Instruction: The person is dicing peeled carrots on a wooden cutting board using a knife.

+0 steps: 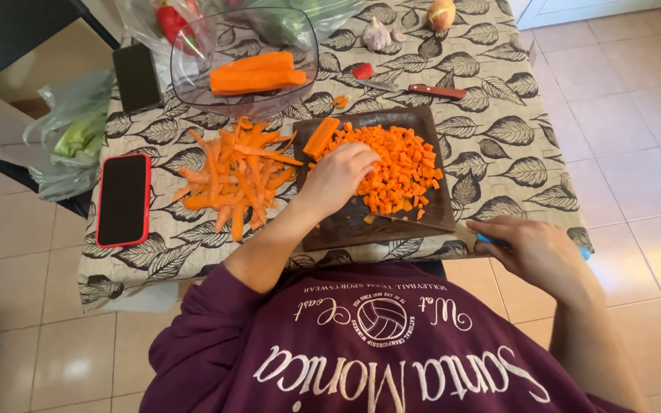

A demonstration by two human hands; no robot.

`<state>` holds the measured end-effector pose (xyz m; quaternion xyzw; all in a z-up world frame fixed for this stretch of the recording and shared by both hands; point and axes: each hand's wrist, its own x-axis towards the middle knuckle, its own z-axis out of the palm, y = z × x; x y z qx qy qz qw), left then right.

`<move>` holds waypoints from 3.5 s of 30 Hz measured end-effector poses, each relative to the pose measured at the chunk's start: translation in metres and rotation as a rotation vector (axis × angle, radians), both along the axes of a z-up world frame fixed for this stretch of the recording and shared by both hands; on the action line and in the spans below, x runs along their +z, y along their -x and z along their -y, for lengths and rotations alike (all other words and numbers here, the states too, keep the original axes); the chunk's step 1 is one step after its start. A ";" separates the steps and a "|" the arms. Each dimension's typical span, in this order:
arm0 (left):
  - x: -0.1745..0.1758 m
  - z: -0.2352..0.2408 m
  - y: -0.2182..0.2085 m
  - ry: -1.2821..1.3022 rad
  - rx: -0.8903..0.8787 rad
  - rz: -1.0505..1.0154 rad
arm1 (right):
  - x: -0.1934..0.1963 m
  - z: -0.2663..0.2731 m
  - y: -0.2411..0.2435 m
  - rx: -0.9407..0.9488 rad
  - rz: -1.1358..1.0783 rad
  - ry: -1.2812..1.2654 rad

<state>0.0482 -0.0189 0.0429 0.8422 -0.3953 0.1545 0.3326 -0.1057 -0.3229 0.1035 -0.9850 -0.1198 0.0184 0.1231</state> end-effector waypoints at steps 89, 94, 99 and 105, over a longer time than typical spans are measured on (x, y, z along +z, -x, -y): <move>-0.011 -0.028 0.004 0.015 0.075 -0.153 | -0.011 -0.029 -0.021 0.101 -0.223 0.087; -0.003 -0.054 -0.039 -0.091 0.213 -0.293 | -0.014 -0.037 -0.030 0.071 -0.149 0.119; 0.004 -0.071 -0.037 -0.040 0.331 -0.225 | 0.003 -0.035 -0.027 0.055 -0.157 0.071; 0.004 -0.068 -0.031 -0.033 0.431 -0.142 | -0.006 0.001 -0.024 -0.003 -0.034 0.016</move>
